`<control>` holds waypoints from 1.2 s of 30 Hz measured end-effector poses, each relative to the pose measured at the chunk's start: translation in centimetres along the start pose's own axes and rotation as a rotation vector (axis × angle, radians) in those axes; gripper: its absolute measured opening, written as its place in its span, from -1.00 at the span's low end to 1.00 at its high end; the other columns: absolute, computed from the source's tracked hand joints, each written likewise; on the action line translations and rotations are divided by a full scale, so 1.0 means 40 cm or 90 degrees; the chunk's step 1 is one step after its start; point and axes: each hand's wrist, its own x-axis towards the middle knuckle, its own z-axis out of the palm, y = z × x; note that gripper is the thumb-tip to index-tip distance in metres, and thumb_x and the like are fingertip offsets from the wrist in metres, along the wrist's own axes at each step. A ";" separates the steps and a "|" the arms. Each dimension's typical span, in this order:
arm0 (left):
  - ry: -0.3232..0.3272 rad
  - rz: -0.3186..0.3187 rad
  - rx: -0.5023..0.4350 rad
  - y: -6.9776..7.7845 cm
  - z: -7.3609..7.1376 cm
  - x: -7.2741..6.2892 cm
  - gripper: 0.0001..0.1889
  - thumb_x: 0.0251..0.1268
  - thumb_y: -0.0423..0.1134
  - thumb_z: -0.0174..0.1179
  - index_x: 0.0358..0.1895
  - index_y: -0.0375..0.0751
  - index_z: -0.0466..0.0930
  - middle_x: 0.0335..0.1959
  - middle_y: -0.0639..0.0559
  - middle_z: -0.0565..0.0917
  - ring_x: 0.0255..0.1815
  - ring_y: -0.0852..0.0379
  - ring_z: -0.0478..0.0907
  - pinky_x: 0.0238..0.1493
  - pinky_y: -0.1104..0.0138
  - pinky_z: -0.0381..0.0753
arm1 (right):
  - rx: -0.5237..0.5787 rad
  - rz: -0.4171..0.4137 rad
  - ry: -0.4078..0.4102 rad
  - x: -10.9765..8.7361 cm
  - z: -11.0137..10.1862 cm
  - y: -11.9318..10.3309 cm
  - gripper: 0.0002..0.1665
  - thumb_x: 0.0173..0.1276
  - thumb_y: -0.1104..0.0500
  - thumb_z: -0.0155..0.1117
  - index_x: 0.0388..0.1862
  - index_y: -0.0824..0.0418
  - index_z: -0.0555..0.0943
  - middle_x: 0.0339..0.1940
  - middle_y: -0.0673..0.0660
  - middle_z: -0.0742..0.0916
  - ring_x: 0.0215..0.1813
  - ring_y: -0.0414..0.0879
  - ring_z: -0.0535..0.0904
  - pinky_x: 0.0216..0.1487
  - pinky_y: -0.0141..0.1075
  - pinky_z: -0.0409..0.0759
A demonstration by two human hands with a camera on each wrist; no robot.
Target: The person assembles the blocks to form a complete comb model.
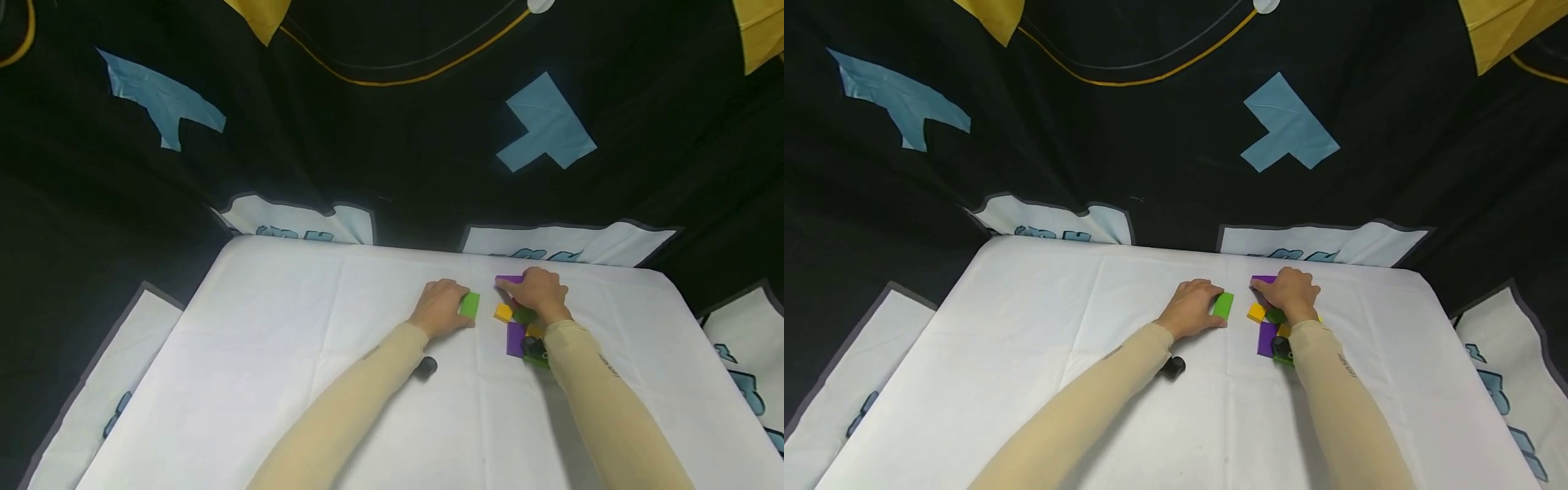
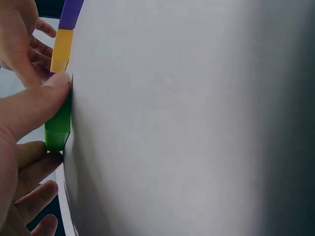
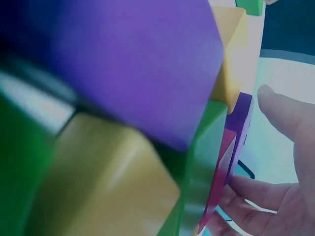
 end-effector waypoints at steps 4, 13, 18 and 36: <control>0.010 -0.009 -0.003 -0.008 -0.007 -0.016 -0.33 0.16 0.08 0.46 0.31 -0.14 0.56 0.22 0.04 0.64 0.34 0.07 0.43 0.40 0.22 0.31 | -0.006 -0.012 0.002 -0.003 -0.001 -0.004 -0.09 0.29 -0.36 0.27 0.14 0.46 0.53 0.00 0.43 0.63 0.11 0.40 0.39 0.20 0.33 0.38; 0.049 -0.066 -0.048 -0.035 -0.021 -0.052 -0.29 0.04 0.03 0.54 0.25 -0.24 0.59 0.14 -0.03 0.67 0.18 0.04 0.48 0.20 0.23 0.44 | -0.009 0.004 -0.005 0.000 0.000 -0.013 -0.12 0.29 -0.31 0.31 0.13 0.46 0.50 0.01 0.44 0.61 0.12 0.40 0.39 0.19 0.32 0.40; 0.062 -0.082 -0.069 -0.057 -0.023 -0.068 -0.29 0.04 0.01 0.54 0.25 -0.25 0.58 0.15 -0.04 0.67 0.18 0.02 0.49 0.22 0.21 0.45 | -0.010 0.012 -0.007 0.003 0.002 -0.011 -0.14 0.28 -0.32 0.30 0.10 0.46 0.52 0.00 0.43 0.61 0.10 0.39 0.40 0.18 0.30 0.41; 0.086 -0.105 -0.104 -0.092 -0.028 -0.093 -0.24 0.03 0.00 0.56 0.30 -0.28 0.53 0.21 -0.13 0.62 0.16 -0.06 0.48 0.21 0.13 0.48 | -0.005 0.005 -0.017 0.002 -0.002 -0.003 -0.04 0.27 -0.28 0.34 0.28 0.49 0.41 0.11 0.47 0.58 0.14 0.41 0.40 0.21 0.30 0.39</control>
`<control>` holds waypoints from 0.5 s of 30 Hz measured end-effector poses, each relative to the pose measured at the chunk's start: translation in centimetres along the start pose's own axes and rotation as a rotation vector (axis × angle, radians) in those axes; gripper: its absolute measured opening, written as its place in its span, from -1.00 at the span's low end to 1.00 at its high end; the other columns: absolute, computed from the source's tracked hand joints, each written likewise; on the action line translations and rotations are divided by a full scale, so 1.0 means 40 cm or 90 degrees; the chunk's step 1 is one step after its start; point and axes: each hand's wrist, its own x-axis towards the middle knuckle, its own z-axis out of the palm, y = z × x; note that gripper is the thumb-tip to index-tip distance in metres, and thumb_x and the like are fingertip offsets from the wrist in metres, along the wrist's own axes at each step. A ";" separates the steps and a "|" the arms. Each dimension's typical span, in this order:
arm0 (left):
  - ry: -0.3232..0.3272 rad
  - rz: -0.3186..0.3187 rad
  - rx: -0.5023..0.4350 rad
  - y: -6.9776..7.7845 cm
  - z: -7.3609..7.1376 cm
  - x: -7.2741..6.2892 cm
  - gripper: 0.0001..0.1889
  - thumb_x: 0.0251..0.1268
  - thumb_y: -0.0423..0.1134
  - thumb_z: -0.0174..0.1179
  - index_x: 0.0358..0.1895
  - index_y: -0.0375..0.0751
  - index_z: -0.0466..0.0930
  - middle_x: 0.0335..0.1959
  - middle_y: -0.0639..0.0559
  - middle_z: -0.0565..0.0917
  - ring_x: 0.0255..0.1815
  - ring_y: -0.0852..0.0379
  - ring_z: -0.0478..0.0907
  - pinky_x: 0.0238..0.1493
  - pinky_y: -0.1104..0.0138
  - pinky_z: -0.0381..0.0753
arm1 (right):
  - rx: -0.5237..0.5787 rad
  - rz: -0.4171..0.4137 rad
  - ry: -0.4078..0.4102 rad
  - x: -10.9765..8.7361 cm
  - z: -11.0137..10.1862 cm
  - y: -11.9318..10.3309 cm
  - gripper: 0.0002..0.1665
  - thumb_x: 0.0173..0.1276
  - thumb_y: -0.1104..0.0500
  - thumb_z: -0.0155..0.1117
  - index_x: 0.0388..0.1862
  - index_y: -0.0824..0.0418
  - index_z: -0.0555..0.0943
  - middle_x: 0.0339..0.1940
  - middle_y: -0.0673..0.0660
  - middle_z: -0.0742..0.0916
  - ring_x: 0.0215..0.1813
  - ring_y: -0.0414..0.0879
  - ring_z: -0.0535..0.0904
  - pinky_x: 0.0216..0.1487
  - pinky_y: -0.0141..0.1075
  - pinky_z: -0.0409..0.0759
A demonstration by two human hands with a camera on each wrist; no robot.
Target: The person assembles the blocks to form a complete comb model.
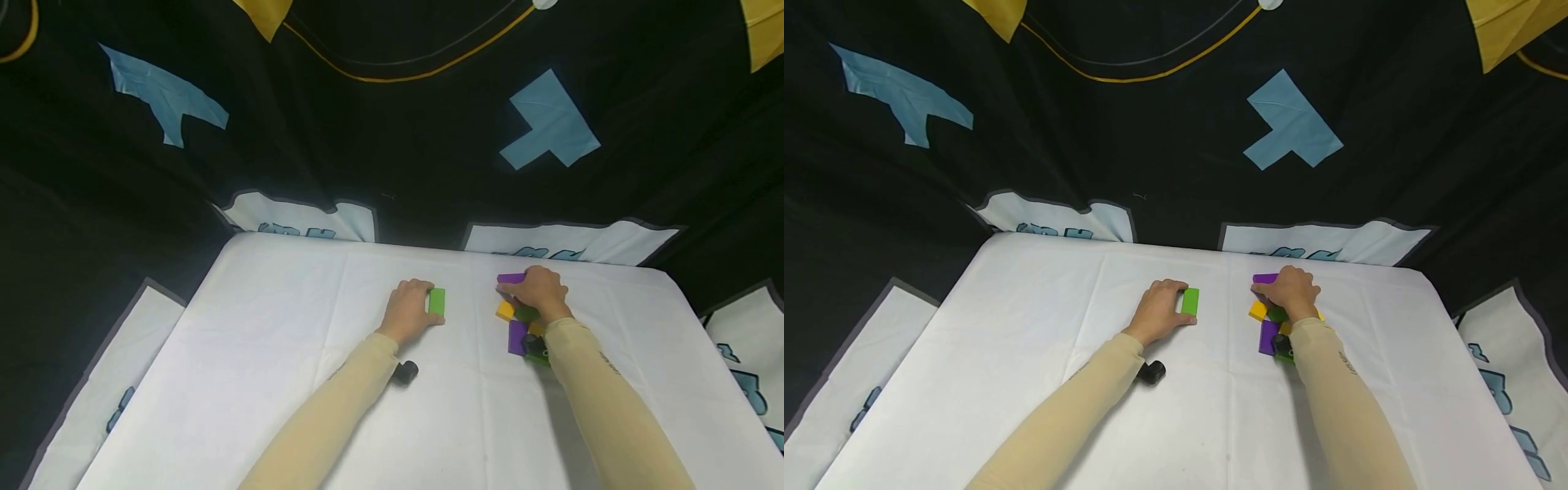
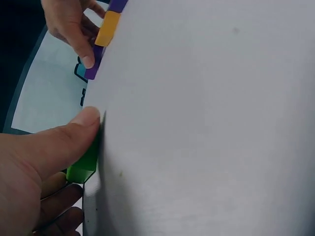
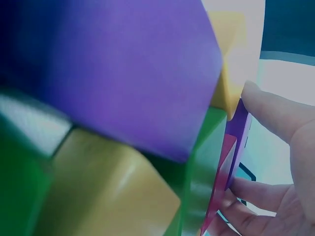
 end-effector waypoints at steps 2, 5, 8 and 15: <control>-0.001 0.002 -0.006 -0.003 0.000 -0.003 -0.22 0.04 0.00 0.55 0.31 -0.29 0.50 0.23 -0.14 0.61 0.19 -0.07 0.47 0.24 0.13 0.46 | -0.004 0.001 0.000 0.000 0.001 -0.001 -0.03 0.27 -0.28 0.33 0.30 0.49 0.40 0.13 0.48 0.58 0.16 0.41 0.40 0.24 0.32 0.36; 0.003 0.000 -0.009 -0.011 0.000 -0.010 -0.23 0.10 0.02 0.50 0.34 -0.28 0.49 0.27 -0.14 0.59 0.26 -0.09 0.46 0.31 0.10 0.44 | -0.005 0.005 -0.001 0.001 0.002 -0.002 -0.03 0.27 -0.28 0.33 0.29 0.49 0.40 0.13 0.48 0.58 0.17 0.41 0.40 0.24 0.33 0.34; 0.011 0.000 -0.011 -0.018 -0.001 -0.016 -0.30 0.18 0.03 0.45 0.33 -0.25 0.51 0.28 -0.12 0.59 0.29 -0.09 0.46 0.34 0.09 0.43 | 0.007 0.013 0.000 0.002 0.002 0.000 -0.04 0.27 -0.29 0.34 0.28 0.48 0.41 0.10 0.47 0.58 0.14 0.41 0.40 0.21 0.31 0.37; 0.039 0.020 -0.027 -0.020 0.004 -0.024 -0.50 0.28 -0.03 0.37 0.21 -0.19 0.64 0.18 -0.07 0.67 0.18 -0.06 0.55 0.23 0.11 0.51 | 0.027 -0.001 0.011 -0.002 0.000 -0.002 0.01 0.26 -0.31 0.33 0.35 0.46 0.38 0.15 0.47 0.56 0.16 0.41 0.39 0.15 0.27 0.44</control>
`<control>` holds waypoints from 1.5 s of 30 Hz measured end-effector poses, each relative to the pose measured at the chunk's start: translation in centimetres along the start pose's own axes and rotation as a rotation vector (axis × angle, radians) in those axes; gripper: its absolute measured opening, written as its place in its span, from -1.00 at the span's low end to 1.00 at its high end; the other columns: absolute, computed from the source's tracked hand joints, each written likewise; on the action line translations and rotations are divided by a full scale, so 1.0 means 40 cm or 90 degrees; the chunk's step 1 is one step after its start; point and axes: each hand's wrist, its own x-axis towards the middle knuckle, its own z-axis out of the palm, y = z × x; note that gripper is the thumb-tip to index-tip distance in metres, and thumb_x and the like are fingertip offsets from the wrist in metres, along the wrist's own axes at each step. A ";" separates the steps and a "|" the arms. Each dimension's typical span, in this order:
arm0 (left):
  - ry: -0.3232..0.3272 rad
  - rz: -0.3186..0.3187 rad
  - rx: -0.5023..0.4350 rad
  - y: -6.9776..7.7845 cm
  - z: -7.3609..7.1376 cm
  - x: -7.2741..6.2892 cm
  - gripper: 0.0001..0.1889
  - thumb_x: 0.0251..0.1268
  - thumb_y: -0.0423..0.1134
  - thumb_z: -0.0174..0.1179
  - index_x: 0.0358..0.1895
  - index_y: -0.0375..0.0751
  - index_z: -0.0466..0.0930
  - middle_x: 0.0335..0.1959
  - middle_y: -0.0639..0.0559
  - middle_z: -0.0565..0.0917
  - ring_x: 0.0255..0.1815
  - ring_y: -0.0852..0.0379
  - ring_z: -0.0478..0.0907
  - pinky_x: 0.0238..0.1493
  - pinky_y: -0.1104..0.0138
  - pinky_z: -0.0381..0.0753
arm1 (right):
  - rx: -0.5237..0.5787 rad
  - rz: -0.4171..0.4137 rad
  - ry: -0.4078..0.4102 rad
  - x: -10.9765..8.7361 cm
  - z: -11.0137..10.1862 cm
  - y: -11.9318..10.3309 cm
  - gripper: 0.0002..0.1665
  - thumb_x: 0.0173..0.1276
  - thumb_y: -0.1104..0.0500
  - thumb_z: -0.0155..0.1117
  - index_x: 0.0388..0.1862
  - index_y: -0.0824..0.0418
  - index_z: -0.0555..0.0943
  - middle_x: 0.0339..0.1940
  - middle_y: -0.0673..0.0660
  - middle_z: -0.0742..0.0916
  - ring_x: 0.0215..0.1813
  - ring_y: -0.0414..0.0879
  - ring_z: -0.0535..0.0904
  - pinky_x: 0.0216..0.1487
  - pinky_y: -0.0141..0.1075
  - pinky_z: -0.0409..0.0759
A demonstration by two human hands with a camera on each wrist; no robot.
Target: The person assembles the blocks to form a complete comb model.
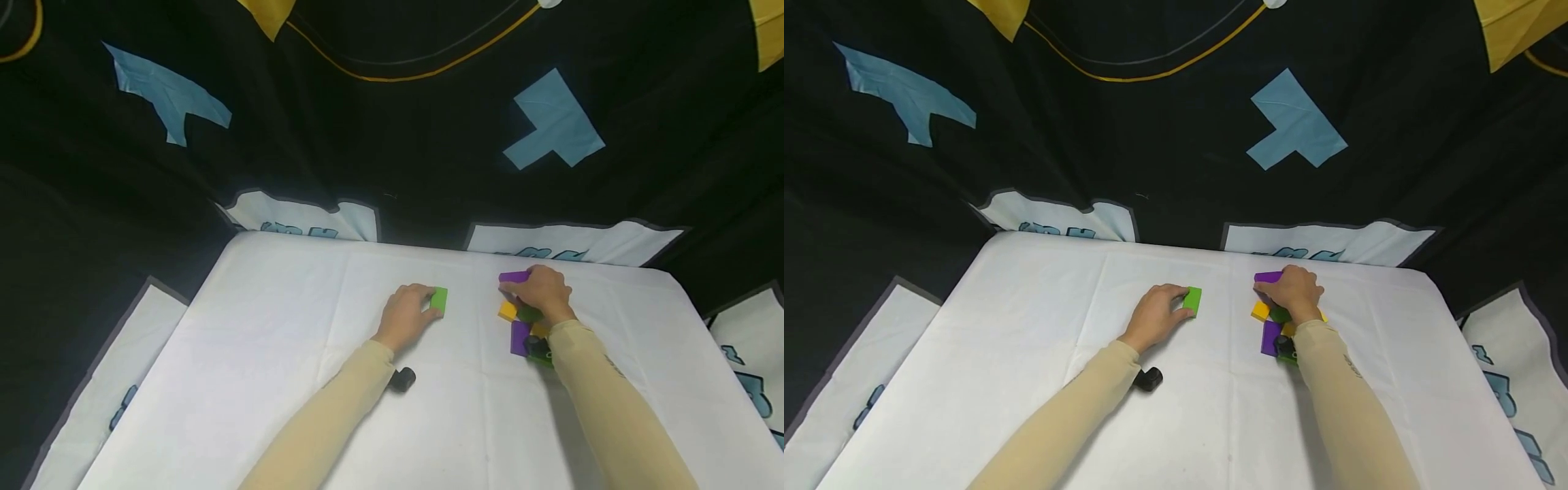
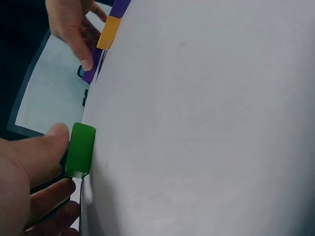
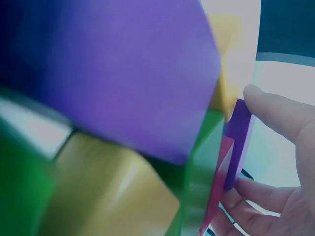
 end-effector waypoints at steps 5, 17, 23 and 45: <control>0.029 0.015 0.061 0.012 0.008 -0.008 -0.61 0.28 -0.02 0.37 0.06 -0.19 0.73 0.00 -0.04 0.75 -0.01 -0.01 0.62 0.04 0.16 0.61 | -0.006 -0.059 0.017 -0.005 -0.005 -0.016 0.05 0.27 -0.31 0.32 0.41 0.47 0.34 0.18 0.47 0.58 0.19 0.38 0.42 0.17 0.28 0.40; 0.056 -0.021 0.077 0.042 0.010 -0.027 -0.64 0.28 -0.01 0.35 0.06 -0.09 0.76 -0.11 0.03 0.79 -0.18 0.09 0.59 -0.22 0.27 0.56 | 0.034 -0.135 0.042 -0.009 0.007 -0.067 -0.03 0.25 -0.20 0.39 0.40 0.45 0.39 0.16 0.44 0.58 0.27 0.35 0.31 0.23 0.23 0.32; 0.059 -0.042 0.085 0.041 0.015 -0.029 -0.59 0.27 0.02 0.35 0.12 -0.06 0.73 -0.10 -0.01 0.78 -0.12 0.06 0.61 -0.18 0.24 0.59 | 0.052 -0.175 0.054 -0.012 0.013 -0.086 -0.07 0.25 -0.18 0.40 0.40 0.41 0.42 0.19 0.42 0.58 0.26 0.32 0.35 0.27 0.22 0.37; 0.102 -0.041 0.053 0.041 0.021 -0.037 -0.59 0.23 -0.01 0.39 0.11 -0.06 0.72 -0.10 -0.03 0.78 -0.11 0.01 0.64 -0.14 0.19 0.63 | 0.110 -0.308 0.051 -0.015 0.065 -0.142 -0.18 0.20 0.00 0.50 0.35 0.38 0.50 0.29 0.37 0.59 0.31 0.28 0.44 0.35 0.17 0.41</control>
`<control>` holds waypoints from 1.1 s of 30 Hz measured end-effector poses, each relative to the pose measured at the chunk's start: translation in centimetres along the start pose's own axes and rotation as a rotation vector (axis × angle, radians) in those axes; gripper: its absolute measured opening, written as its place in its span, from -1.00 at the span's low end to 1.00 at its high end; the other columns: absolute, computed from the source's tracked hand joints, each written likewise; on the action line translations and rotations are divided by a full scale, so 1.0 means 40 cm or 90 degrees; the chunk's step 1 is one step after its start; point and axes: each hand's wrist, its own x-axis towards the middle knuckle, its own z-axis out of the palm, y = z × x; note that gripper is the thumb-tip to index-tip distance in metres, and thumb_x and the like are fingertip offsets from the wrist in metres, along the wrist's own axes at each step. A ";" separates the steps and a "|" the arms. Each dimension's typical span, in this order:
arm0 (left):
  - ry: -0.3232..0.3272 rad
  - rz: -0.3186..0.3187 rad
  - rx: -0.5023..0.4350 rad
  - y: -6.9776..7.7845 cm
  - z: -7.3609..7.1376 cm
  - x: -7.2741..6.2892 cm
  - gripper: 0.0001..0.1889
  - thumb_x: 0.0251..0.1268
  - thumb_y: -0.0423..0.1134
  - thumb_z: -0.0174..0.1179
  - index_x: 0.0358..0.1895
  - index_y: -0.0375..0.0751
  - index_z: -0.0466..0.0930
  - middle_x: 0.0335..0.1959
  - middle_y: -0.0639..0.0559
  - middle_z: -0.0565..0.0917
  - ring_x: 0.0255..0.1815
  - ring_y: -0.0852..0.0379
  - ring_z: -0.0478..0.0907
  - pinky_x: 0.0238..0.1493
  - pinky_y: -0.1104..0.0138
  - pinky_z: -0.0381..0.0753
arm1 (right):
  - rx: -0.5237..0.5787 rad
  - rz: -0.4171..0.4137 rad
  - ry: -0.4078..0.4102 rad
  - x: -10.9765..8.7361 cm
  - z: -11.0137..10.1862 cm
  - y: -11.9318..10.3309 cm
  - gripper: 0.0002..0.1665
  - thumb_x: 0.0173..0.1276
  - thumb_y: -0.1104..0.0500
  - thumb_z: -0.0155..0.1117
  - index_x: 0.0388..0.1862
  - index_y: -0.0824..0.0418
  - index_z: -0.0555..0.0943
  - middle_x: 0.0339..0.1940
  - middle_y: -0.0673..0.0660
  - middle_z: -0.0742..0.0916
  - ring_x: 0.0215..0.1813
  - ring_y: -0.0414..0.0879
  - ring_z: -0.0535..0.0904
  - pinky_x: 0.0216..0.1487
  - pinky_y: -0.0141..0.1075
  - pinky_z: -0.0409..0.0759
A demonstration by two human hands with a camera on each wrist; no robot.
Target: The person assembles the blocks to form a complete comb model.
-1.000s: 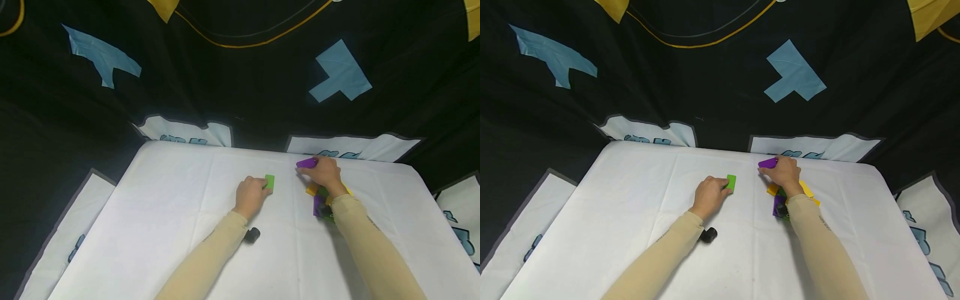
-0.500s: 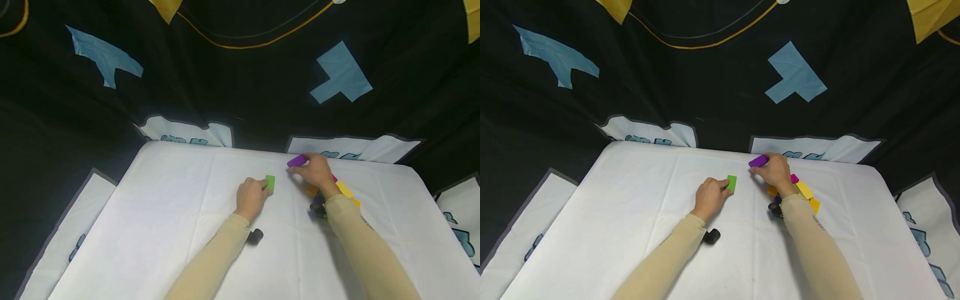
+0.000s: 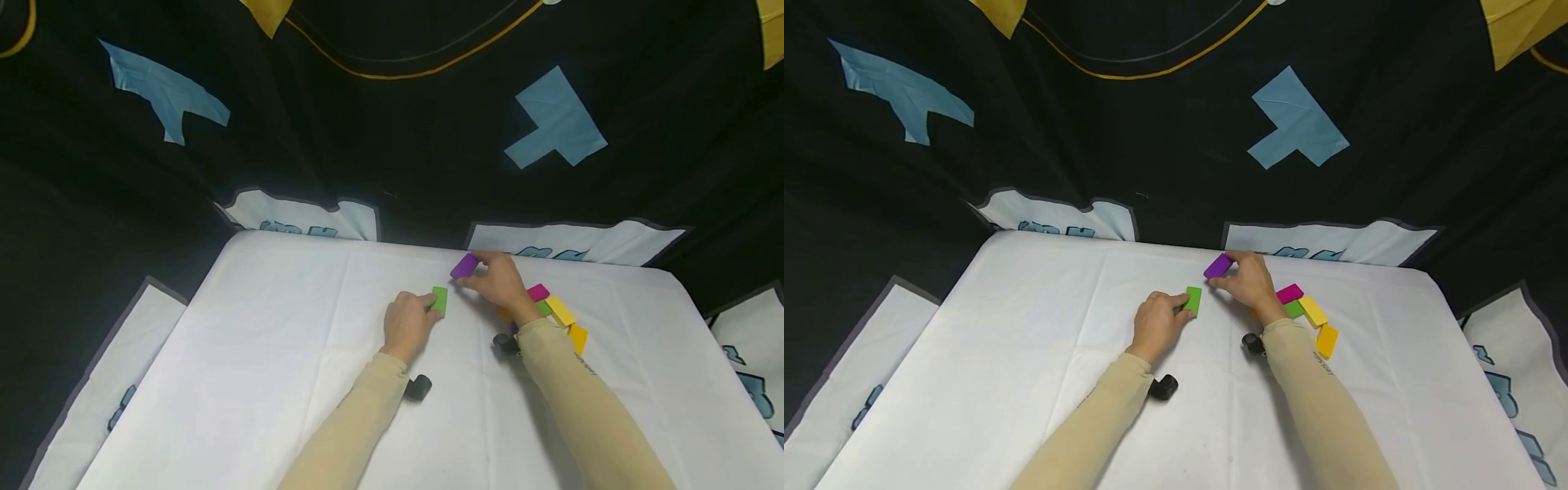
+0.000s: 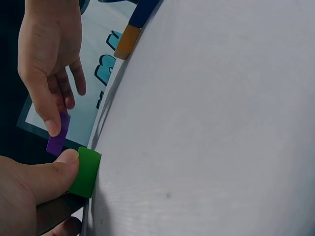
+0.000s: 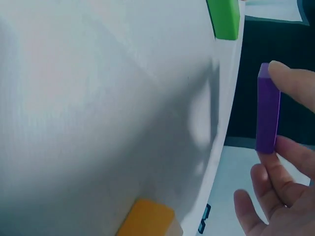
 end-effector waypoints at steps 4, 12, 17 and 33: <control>-0.006 -0.002 -0.003 0.000 0.006 0.002 -0.58 0.25 -0.01 0.38 0.13 -0.06 0.71 -0.11 -0.03 0.78 -0.11 0.01 0.63 -0.13 0.19 0.62 | -0.001 -0.018 -0.001 0.006 0.012 -0.008 -0.19 0.18 0.03 0.52 0.34 0.38 0.51 0.30 0.37 0.59 0.35 0.28 0.42 0.39 0.15 0.37; -0.003 -0.001 -0.001 0.000 0.013 0.006 -0.59 0.24 0.00 0.39 0.13 -0.04 0.72 -0.17 -0.04 0.78 -0.14 0.01 0.62 -0.17 0.20 0.61 | -0.022 -0.048 -0.016 0.019 0.035 -0.024 -0.21 0.13 0.07 0.56 0.30 0.37 0.55 0.26 0.36 0.63 0.36 0.27 0.43 0.44 0.11 0.32; 0.009 0.004 0.005 -0.003 0.012 0.005 -0.59 0.22 0.00 0.40 0.11 -0.04 0.74 -0.18 -0.05 0.79 -0.15 -0.01 0.63 -0.19 0.18 0.62 | -0.033 -0.060 -0.029 0.028 0.044 -0.027 -0.24 0.13 0.10 0.57 0.29 0.35 0.57 0.23 0.33 0.65 0.32 0.25 0.47 0.41 0.11 0.36; 0.006 -0.025 -0.032 -0.004 0.016 0.000 -0.58 0.22 -0.03 0.41 0.13 -0.07 0.72 -0.17 -0.07 0.78 -0.12 -0.01 0.61 -0.14 0.16 0.59 | -0.044 -0.078 -0.066 0.053 0.062 -0.020 -0.26 0.13 0.14 0.58 0.30 0.28 0.58 0.28 0.28 0.64 0.36 0.22 0.47 0.45 0.08 0.33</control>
